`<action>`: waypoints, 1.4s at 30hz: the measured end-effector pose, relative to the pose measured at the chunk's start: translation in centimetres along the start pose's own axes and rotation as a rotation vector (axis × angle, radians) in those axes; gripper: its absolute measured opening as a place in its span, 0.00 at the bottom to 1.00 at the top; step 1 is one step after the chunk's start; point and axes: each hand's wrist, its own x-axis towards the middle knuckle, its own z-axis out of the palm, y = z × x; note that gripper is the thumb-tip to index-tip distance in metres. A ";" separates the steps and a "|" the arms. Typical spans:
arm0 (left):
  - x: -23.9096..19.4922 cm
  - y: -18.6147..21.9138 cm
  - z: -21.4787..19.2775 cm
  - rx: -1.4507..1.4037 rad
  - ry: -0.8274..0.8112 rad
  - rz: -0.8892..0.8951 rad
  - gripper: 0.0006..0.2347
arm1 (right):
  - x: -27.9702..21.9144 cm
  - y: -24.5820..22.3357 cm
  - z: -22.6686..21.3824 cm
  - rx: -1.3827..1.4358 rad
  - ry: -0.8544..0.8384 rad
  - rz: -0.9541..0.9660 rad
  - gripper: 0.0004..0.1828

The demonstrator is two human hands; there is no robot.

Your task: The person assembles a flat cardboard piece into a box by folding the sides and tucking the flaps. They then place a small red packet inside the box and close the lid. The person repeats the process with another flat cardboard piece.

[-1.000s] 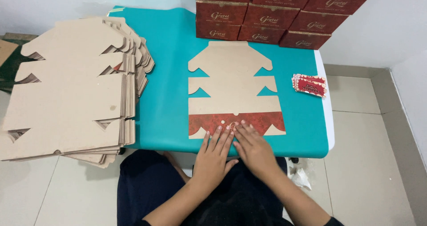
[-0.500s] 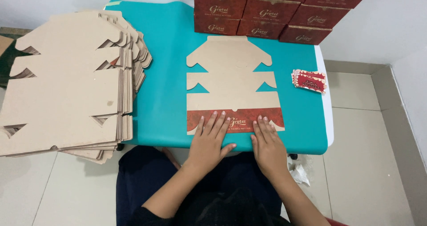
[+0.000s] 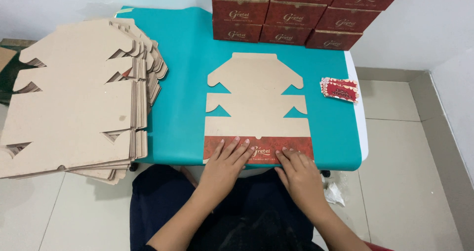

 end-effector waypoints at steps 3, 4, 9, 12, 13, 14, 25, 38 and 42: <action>0.0 -0.4 -0.1 -0.015 -0.013 0.027 0.20 | 1.0 1.5 -0.1 0.141 -0.150 -0.049 0.30; -0.1 -0.5 0.2 -0.016 -0.013 0.027 0.20 | 1.0 1.7 0.2 0.141 -0.151 -0.048 0.30; -0.6 0.6 0.1 -0.018 0.025 0.012 0.20 | 0.7 1.4 -0.4 0.156 -0.035 -0.097 0.21; -1.4 0.9 -1.0 -0.125 -0.003 0.032 0.20 | -0.2 0.8 -1.0 0.112 0.011 -0.134 0.17; -1.3 0.9 -1.9 -0.124 -0.002 0.031 0.20 | -0.3 0.9 -1.6 0.112 0.013 -0.136 0.17; -1.3 1.0 -2.7 -0.154 -0.001 0.060 0.20 | -0.4 1.0 -2.2 0.146 -0.035 -0.148 0.16; 2.5 1.9 -6.5 -0.340 0.298 0.136 0.11 | 10.9 5.2 -7.9 0.282 -0.370 0.071 0.14; 2.9 3.3 -0.9 -0.263 -0.042 -0.176 0.33 | 12.0 8.7 5.3 0.004 -0.358 0.064 0.16; 3.1 3.2 -0.4 -0.253 -0.099 -0.188 0.33 | 6.8 4.6 4.6 -0.052 -0.163 0.011 0.12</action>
